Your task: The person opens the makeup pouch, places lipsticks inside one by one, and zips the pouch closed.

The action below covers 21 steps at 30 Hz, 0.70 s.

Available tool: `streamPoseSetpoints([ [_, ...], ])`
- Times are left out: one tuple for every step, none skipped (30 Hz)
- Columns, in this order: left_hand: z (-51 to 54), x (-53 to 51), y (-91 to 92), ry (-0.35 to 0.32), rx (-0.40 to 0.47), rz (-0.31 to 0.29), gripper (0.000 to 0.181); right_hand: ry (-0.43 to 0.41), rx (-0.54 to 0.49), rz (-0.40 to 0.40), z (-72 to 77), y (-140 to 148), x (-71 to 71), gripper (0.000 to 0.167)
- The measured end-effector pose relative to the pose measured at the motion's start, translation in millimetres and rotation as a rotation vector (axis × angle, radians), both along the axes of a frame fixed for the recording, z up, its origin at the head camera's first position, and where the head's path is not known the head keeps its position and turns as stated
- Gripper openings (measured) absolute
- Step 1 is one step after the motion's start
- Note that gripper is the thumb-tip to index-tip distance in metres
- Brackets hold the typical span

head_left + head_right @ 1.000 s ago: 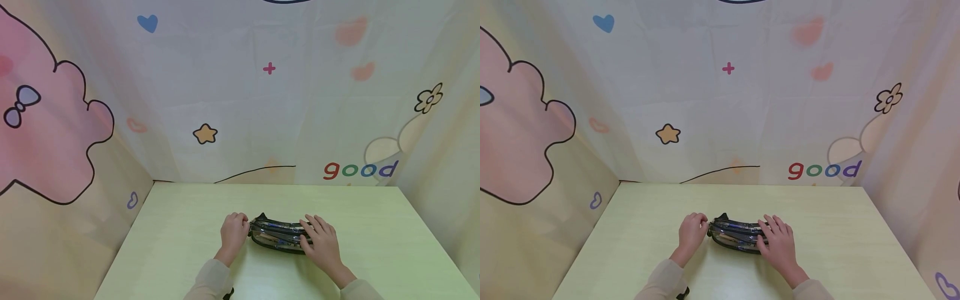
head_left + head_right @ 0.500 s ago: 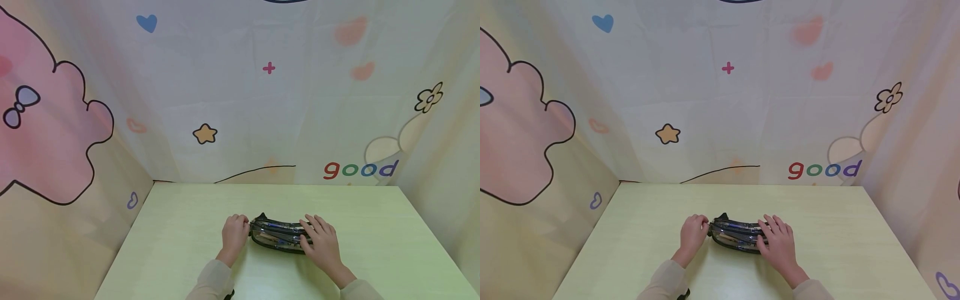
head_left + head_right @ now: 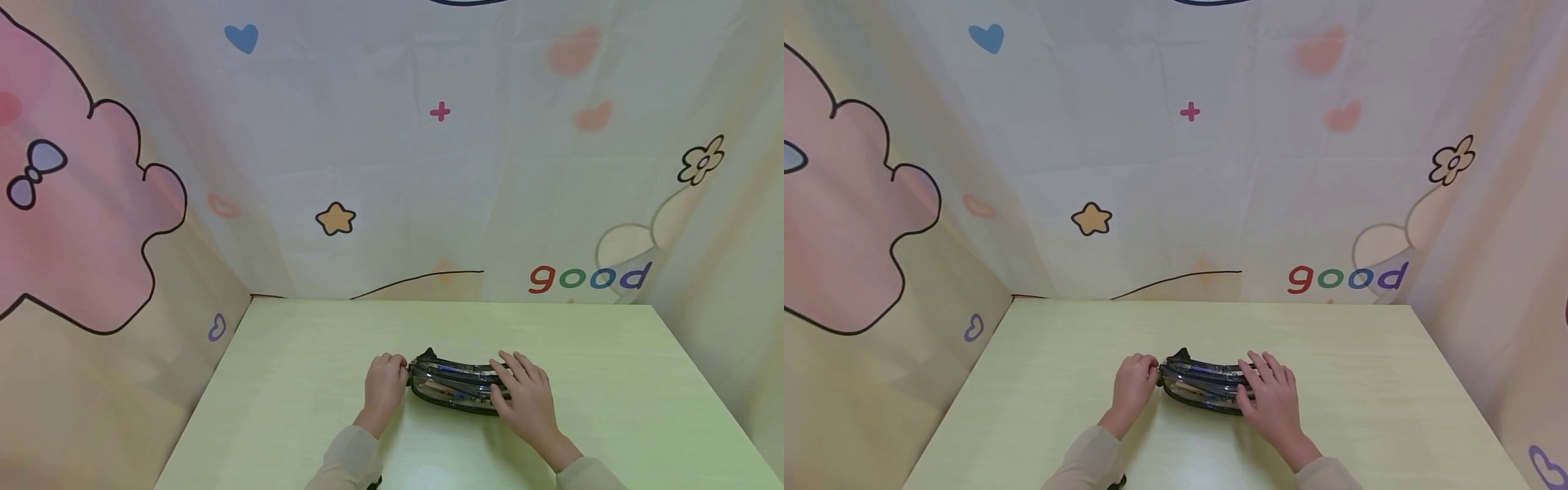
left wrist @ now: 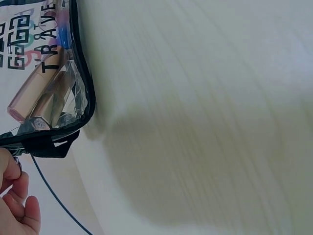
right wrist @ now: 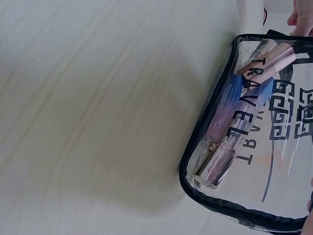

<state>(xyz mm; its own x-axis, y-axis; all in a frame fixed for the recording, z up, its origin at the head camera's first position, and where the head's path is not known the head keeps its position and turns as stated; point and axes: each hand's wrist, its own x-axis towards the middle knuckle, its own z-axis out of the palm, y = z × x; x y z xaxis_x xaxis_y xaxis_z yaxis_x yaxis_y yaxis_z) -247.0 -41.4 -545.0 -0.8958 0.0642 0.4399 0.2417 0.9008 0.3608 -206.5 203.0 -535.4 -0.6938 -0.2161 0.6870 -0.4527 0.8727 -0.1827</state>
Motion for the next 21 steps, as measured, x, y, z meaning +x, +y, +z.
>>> streamPoseSetpoints([
  [-0.6,-0.2,0.2,-0.014,-0.005,-0.004,0.006,0.000,0.000,-0.001,-0.2,0.0,-0.1,0.038],
  [-1.3,-0.2,0.3,-0.025,-0.010,-0.007,0.005,-0.001,0.001,-0.001,-0.3,0.1,-0.1,0.038],
  [-2.1,-0.1,0.4,-0.033,-0.015,-0.011,0.005,-0.001,0.001,-0.002,-0.5,0.1,-0.1,0.038],
  [-2.6,0.2,0.5,-0.042,-0.020,-0.015,0.005,0.000,0.001,-0.002,-0.6,0.2,-0.1,0.038],
  [-3.2,0.3,0.7,-0.045,-0.024,-0.018,0.005,-0.001,0.001,-0.002,-0.5,0.2,-0.1,0.038],
  [-3.7,0.4,0.7,-0.044,-0.027,-0.022,0.005,-0.001,0.001,-0.002,-0.4,0.2,-0.1,0.038],
  [-4.3,0.4,0.7,-0.042,-0.032,-0.025,0.005,-0.001,0.000,-0.002,-0.2,0.1,0.0,0.038],
  [-4.6,0.5,0.8,-0.038,-0.031,-0.027,0.005,-0.001,0.000,-0.002,0.0,0.0,0.0,0.038],
  [-4.8,0.7,0.8,-0.036,-0.030,-0.029,0.005,-0.001,-0.001,-0.002,0.2,-0.1,0.2,0.038],
  [-5.1,0.8,0.8,-0.036,-0.029,-0.032,0.004,0.000,-0.003,-0.001,0.5,-0.2,0.3,0.038],
  [-5.0,1.0,0.8,-0.037,-0.026,-0.034,0.004,0.001,-0.003,0.000,0.7,-0.3,0.5,0.037],
  [-5.0,1.3,0.9,-0.038,-0.026,-0.037,0.004,0.003,-0.003,0.001,0.8,-0.4,0.6,0.037],
  [-4.9,1.6,0.9,-0.041,-0.027,-0.038,0.004,0.004,-0.003,0.002,0.9,-0.5,0.7,0.037],
  [-4.9,1.8,0.9,-0.042,-0.029,-0.039,0.004,0.006,-0.003,0.002,1.0,-0.6,0.8,0.037],
  [-4.9,1.9,1.0,-0.040,-0.033,-0.041,0.004,0.008,-0.003,0.004,1.0,-0.6,0.9,0.037],
  [-5.0,1.9,1.1,-0.038,-0.037,-0.043,0.004,0.008,-0.002,0.004,1.0,-0.7,0.9,0.037],
  [-5.0,1.8,1.1,-0.034,-0.041,-0.043,0.004,0.008,-0.002,0.005,1.0,-0.7,0.9,0.037],
  [-5.0,1.9,1.1,-0.028,-0.046,-0.045,0.005,0.008,-0.001,0.005,1.0,-0.7,0.9,0.037],
  [-5.1,1.9,0.9,-0.024,-0.047,-0.047,0.005,0.007,0.000,0.004,1.0,-0.7,0.9,0.037],
  [-5.5,1.7,0.8,-0.019,-0.048,-0.049,0.005,0.007,0.000,0.005,1.0,-0.7,0.9,0.037],
  [-6.0,1.7,0.6,-0.012,-0.048,-0.052,0.005,0.006,0.001,0.004,1.0,-0.7,0.9,0.037],
])
